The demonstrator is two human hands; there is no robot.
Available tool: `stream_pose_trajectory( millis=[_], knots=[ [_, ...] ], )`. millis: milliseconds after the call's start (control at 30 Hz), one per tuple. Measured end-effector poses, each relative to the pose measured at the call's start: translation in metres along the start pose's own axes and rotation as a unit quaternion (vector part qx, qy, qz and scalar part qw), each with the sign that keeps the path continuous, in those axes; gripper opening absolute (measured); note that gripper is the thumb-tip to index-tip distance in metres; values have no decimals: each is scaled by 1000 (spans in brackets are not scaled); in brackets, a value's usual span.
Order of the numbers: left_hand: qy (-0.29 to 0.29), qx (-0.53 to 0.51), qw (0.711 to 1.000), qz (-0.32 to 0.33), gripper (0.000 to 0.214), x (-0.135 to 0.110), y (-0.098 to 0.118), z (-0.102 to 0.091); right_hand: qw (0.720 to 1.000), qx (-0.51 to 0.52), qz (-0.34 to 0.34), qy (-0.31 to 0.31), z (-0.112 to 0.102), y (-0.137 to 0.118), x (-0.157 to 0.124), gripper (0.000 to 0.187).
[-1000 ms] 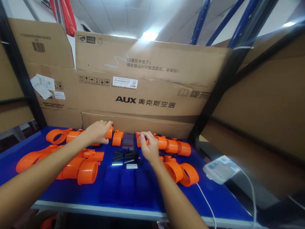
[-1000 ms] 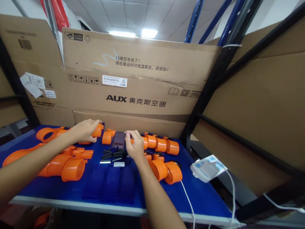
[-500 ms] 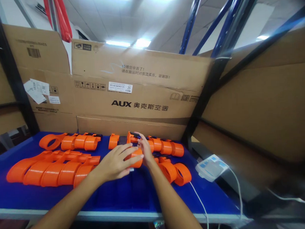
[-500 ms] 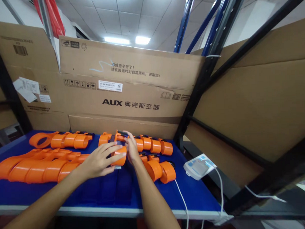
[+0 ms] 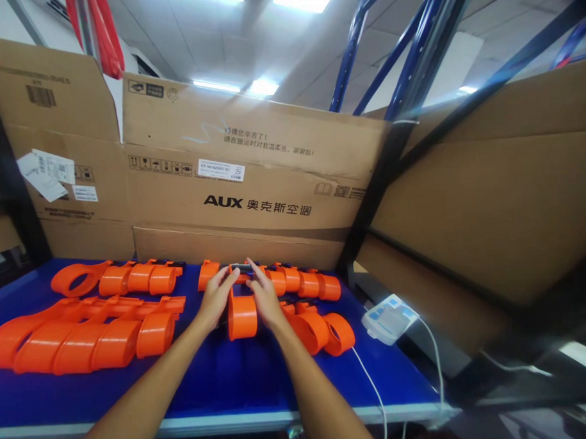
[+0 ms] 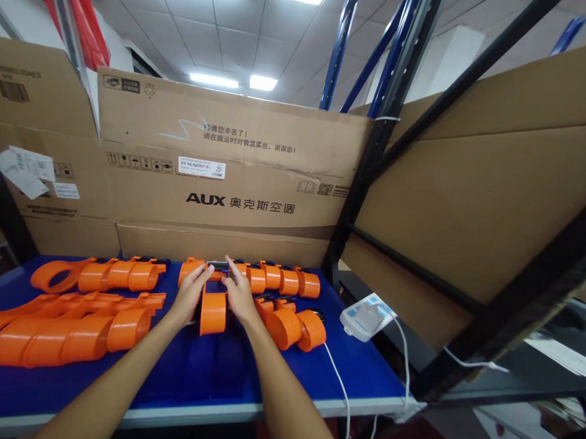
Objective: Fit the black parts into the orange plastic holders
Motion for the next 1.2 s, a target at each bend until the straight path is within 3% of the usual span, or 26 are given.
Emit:
stream_pose_trajectory(
  millis=[200,367,433,633,800,1000,1200],
  knots=[
    [34,34,996,81,56,0,12,-25,996,-15,48,-74,6,2,-3,59],
    [29,33,995,85,56,0,15,-31,987,-58,110,-105,6,10,-10,24],
    [27,17,996,80,52,1,15,-32,984,-67,117,-118,8,12,-12,19],
    [37,10,996,75,50,3,14,-36,985,-68,95,-130,12,8,-16,14],
    [27,9,997,77,49,2,15,-35,987,-103,30,-122,11,0,-17,7],
    [21,23,997,75,48,0,17,-31,980,-164,-40,-108,8,-8,-12,13],
    [19,16,998,63,47,0,21,-30,984,-153,-19,-93,8,-13,-15,11]
  ],
)
Point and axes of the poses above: each hand's wrist, its own x-axis towards the middle knuckle, its own z-axis out of the palm, y = z × x, the point moved 5 cm from there along x, towards the middle knuckle, and after that the axes turned 14 degrees about y, right-handed, at the moved point
